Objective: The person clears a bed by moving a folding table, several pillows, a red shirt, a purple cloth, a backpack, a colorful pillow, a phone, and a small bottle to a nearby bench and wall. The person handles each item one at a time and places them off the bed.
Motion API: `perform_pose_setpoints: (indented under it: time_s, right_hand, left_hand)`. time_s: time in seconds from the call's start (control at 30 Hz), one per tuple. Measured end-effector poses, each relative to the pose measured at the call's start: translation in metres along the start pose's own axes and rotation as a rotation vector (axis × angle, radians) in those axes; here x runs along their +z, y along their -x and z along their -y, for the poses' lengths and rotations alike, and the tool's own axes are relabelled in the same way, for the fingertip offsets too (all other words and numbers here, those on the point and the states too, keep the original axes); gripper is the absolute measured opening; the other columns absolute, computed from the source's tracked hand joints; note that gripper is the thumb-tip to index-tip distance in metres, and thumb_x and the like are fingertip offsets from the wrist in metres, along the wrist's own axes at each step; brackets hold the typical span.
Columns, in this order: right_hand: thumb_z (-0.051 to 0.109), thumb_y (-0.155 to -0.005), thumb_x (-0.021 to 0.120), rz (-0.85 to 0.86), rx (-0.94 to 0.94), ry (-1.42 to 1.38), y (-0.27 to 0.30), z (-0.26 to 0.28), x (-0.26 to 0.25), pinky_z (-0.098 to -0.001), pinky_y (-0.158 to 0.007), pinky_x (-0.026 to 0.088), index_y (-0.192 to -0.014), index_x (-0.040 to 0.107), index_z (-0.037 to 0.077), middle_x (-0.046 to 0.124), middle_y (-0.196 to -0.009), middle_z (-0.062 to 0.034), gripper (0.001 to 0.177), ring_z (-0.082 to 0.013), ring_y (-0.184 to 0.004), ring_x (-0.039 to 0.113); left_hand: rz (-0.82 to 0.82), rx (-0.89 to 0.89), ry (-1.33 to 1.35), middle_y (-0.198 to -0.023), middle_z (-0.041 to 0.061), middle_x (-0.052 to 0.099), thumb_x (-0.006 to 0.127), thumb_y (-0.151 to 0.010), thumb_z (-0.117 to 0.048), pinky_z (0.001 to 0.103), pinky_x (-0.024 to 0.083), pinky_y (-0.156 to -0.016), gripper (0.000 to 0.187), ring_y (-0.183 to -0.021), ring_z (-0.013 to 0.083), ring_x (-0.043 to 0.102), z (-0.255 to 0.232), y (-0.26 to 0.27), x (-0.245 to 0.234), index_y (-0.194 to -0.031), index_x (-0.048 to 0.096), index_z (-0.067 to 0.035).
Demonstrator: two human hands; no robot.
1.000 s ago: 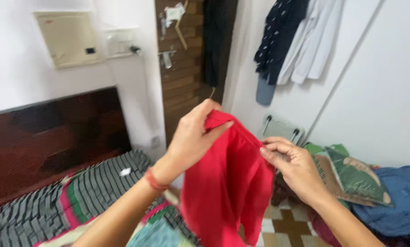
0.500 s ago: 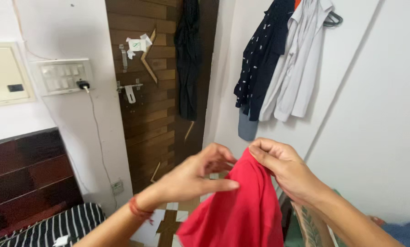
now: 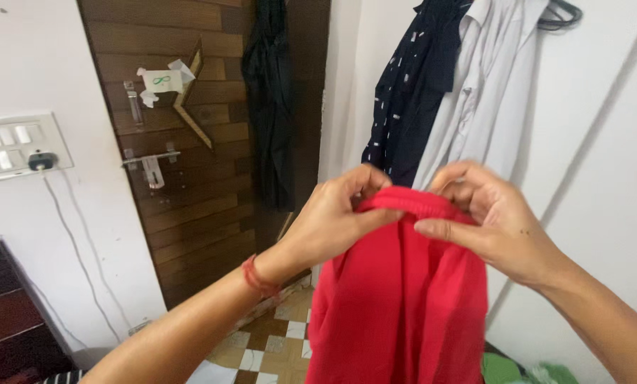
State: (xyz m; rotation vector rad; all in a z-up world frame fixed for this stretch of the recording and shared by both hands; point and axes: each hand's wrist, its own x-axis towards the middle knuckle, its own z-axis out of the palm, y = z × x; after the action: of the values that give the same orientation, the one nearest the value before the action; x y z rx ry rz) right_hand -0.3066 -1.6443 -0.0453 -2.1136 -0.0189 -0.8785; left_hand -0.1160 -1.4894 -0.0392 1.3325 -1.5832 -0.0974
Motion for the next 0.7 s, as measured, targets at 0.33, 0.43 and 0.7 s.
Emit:
perform_pose_setpoints:
  time_s: [0.33, 0.43, 0.7]
  right_hand:
    - [0.004, -0.079, 0.080, -0.153, -0.496, 0.731, -0.146, -0.097, -0.058, -0.0335, -0.084, 0.056, -0.104, 0.071, 0.004, 0.071, -0.108, -0.0098, 0.027, -0.0224, -0.095, 0.071]
    - [-0.002, -0.081, 0.074, -0.167, -0.547, 0.821, -0.209, -0.139, -0.067, -0.0360, -0.083, 0.056, -0.113, 0.068, 0.001, 0.068, -0.109, -0.0129, 0.033, -0.0263, -0.095, 0.069]
    - [-0.001, -0.088, 0.072, -0.185, -0.652, 0.730, -0.388, -0.226, -0.063, -0.0351, -0.078, 0.054, -0.112, 0.061, -0.001, 0.064, -0.106, -0.0126, 0.027, -0.0240, -0.092, 0.067]
  left_hand:
    - [-0.264, 0.488, -0.420, -0.099, 0.007, 0.065, 0.078, -0.088, -0.009, 0.036, 0.056, -0.071, 0.033, -0.085, 0.0264, 0.069, 0.104, -0.160, 0.000, -0.111, 0.055, -0.007]
    - [-0.212, 0.506, -0.627, -0.106, 0.007, 0.063, 0.071, -0.091, -0.006, 0.035, 0.060, -0.066, 0.029, -0.084, 0.0263, 0.072, 0.143, -0.201, -0.021, -0.115, 0.055, -0.009]
    - [-0.211, 0.532, -1.052, -0.109, 0.009, 0.065, 0.056, -0.092, 0.005, 0.044, 0.059, -0.064, 0.034, -0.088, 0.0326, 0.072, 0.261, -0.315, -0.118, -0.121, 0.051, -0.012]
